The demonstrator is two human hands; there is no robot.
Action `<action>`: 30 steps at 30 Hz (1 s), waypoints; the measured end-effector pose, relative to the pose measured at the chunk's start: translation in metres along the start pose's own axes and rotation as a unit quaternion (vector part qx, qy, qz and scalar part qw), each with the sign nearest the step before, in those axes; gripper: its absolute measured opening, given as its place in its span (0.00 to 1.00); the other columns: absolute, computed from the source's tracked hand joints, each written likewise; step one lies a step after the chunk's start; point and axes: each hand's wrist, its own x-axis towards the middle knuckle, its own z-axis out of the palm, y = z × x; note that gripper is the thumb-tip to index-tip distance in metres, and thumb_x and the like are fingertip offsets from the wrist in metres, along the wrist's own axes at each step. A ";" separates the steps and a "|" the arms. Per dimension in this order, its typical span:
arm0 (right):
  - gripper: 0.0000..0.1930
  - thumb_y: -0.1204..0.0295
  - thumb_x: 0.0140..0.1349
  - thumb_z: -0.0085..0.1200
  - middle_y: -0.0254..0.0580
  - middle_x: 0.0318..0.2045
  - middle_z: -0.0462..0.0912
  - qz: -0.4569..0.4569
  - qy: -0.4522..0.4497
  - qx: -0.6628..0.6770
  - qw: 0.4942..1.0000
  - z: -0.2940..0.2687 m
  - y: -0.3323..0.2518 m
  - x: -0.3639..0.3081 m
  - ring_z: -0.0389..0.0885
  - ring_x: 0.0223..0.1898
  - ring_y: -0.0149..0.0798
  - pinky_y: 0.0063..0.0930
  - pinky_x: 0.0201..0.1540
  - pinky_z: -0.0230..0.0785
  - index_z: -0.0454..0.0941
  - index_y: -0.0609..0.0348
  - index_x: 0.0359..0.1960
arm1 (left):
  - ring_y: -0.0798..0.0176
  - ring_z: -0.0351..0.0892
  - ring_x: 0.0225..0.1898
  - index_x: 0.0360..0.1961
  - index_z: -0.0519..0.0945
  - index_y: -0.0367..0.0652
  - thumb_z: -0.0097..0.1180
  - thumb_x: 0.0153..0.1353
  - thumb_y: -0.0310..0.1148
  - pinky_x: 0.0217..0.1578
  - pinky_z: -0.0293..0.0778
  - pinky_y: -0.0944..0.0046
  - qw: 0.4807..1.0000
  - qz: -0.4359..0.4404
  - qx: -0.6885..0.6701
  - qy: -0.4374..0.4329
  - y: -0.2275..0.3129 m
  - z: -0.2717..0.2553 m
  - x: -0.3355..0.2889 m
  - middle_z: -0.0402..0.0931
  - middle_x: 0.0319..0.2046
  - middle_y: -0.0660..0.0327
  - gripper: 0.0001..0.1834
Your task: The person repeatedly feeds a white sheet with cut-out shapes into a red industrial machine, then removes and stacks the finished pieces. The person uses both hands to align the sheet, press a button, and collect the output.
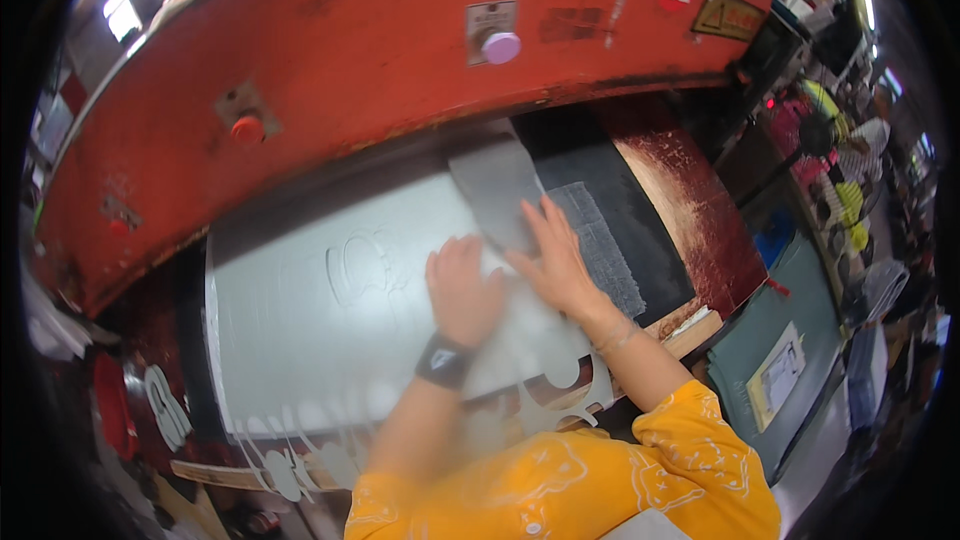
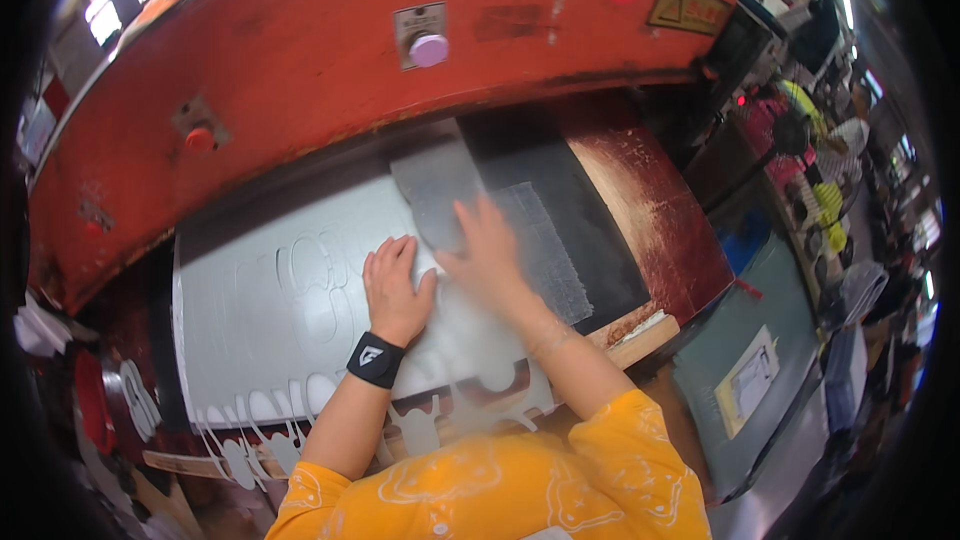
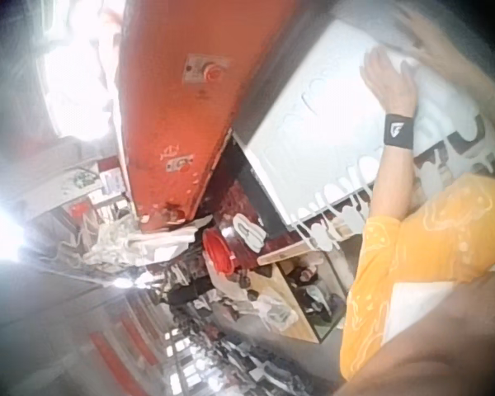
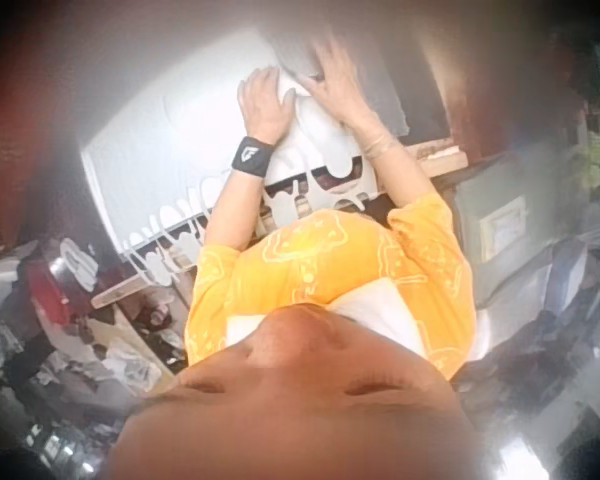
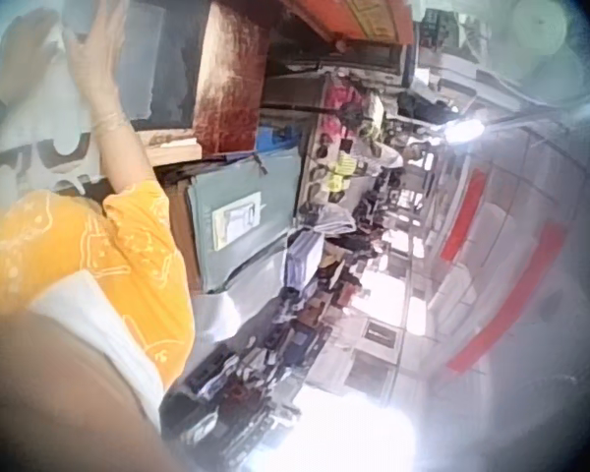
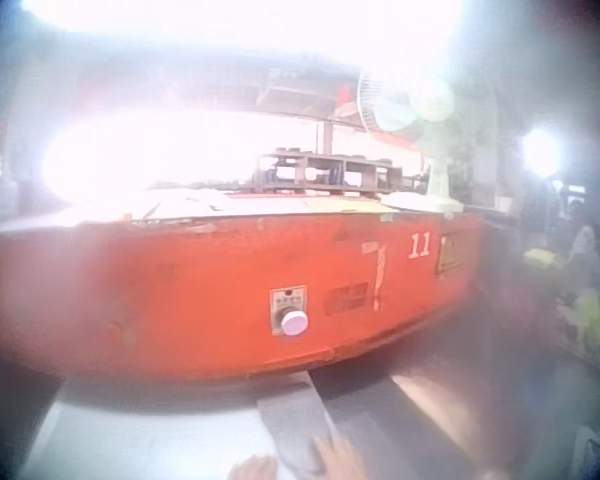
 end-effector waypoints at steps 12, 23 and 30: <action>0.33 0.60 0.54 0.61 0.59 0.55 0.70 -0.089 -0.021 0.062 0.994 -0.010 0.039 -0.042 0.63 0.61 0.57 0.45 0.61 0.57 0.67 0.65 0.58 | 0.46 0.65 0.61 0.51 0.76 0.33 0.56 0.55 0.26 0.62 0.58 0.54 0.996 0.057 0.053 -0.034 -0.003 0.000 0.003 0.70 0.57 0.49 0.21; 0.31 0.62 0.56 0.59 0.63 0.55 0.69 -0.083 -0.073 0.094 0.989 -0.024 0.034 -0.042 0.63 0.61 0.62 0.48 0.62 0.55 0.66 0.65 0.59 | 0.49 0.67 0.60 0.51 0.77 0.34 0.54 0.56 0.24 0.58 0.64 0.57 0.994 0.070 0.075 -0.033 0.000 -0.002 0.000 0.71 0.55 0.48 0.19; 0.36 0.60 0.53 0.62 0.62 0.64 0.58 -0.027 0.014 0.105 0.994 -0.025 0.029 0.002 0.57 0.64 0.59 0.45 0.63 0.54 0.64 0.61 0.62 | 0.58 0.72 0.54 0.54 0.75 0.35 0.52 0.59 0.24 0.57 0.65 0.62 0.979 -0.043 -0.194 0.044 0.002 -0.007 0.002 0.74 0.51 0.53 0.20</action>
